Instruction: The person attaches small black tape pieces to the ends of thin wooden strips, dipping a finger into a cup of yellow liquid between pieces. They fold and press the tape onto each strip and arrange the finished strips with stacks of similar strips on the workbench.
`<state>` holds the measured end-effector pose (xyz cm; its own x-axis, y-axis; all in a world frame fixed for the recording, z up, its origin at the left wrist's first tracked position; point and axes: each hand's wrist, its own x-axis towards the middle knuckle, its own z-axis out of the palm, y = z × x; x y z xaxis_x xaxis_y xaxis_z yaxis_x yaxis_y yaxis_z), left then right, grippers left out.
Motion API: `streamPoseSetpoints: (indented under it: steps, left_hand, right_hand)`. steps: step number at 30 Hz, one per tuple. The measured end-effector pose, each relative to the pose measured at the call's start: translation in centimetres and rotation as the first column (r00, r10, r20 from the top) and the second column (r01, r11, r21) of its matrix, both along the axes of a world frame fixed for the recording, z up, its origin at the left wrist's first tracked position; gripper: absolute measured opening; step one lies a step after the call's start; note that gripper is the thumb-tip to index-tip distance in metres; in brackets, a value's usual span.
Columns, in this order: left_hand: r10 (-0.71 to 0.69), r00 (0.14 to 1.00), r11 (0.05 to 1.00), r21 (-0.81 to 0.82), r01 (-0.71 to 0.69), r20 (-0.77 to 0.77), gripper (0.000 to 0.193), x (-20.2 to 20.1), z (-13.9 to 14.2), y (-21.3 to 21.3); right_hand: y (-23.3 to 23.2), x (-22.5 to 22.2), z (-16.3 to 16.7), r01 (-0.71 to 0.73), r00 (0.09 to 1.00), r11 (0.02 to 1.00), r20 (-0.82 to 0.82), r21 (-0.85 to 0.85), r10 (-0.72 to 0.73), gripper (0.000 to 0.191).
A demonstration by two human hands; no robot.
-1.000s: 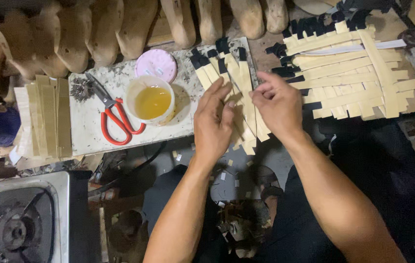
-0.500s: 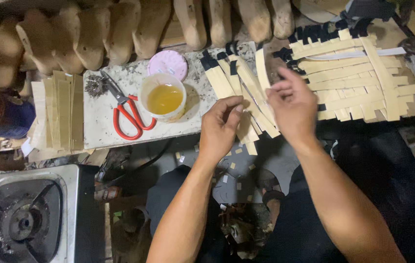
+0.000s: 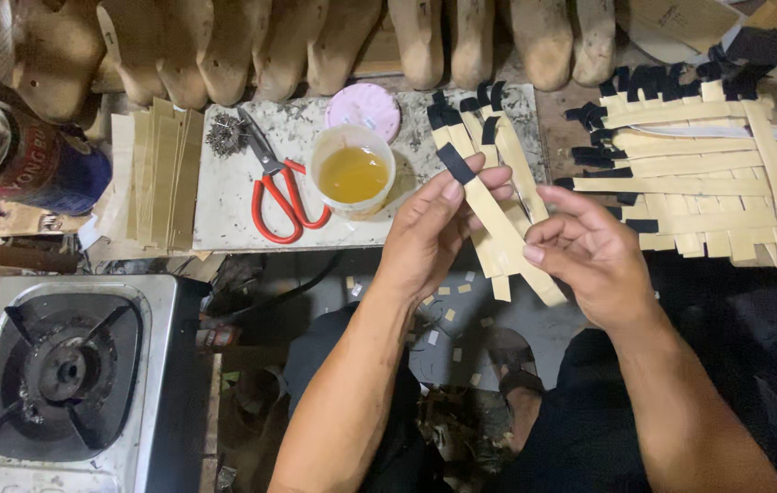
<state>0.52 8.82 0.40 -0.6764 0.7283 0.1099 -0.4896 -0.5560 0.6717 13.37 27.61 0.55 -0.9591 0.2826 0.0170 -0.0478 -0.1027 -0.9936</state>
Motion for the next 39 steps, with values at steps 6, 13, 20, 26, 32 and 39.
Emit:
streamPoseSetpoints:
  steps: [6, 13, 20, 26, 32, 39]
  left_hand:
    - [-0.088, 0.995, 0.994, 0.066, 0.085, 0.053, 0.046, -0.2, -1.1, -0.9]
    - [0.015, 1.0, 0.983, -0.184, -0.018, -0.019, 0.026, -0.3, -3.3, -1.0]
    - [-0.23, 0.972, 0.969, -0.077, 0.233, 0.048, 0.015, 1.5, -2.5, -1.4]
    - [-0.262, 0.965, 0.95, -0.17, 0.261, 0.016, 0.019, 2.4, -2.5, -1.3]
    - [-0.043, 0.978, 0.934, -0.356, -0.033, -0.205, 0.021, 2.2, -3.8, -1.0]
    - [-0.038, 0.795, 0.743, -0.549, -0.383, -0.606, 0.021, 1.8, -4.0, -2.8]
  right_hand:
    - [1.2, -0.1, -0.5, -0.15, 0.97, 0.883, 0.109, -0.445, 0.219, 0.065]
    - [-0.4, -0.4, -0.8, -0.108, 0.994, 0.991, -0.013, -0.076, 0.108, 0.053]
    - [-1.6, -1.2, 1.3, -0.194, 0.96, 0.975, -0.224, -0.11, 0.166, 0.054]
    - [-2.4, -2.2, 1.0, 0.031, 0.985, 0.999, -0.169, -0.027, -0.035, 0.058]
    - [-5.0, -3.9, 3.1, 0.215, 0.966, 0.839, -0.236, 0.499, -0.108, 0.053]
    - [-8.3, -9.9, 7.4, 0.14, 0.91, 0.276, -0.233, 0.951, 0.342, 0.042]
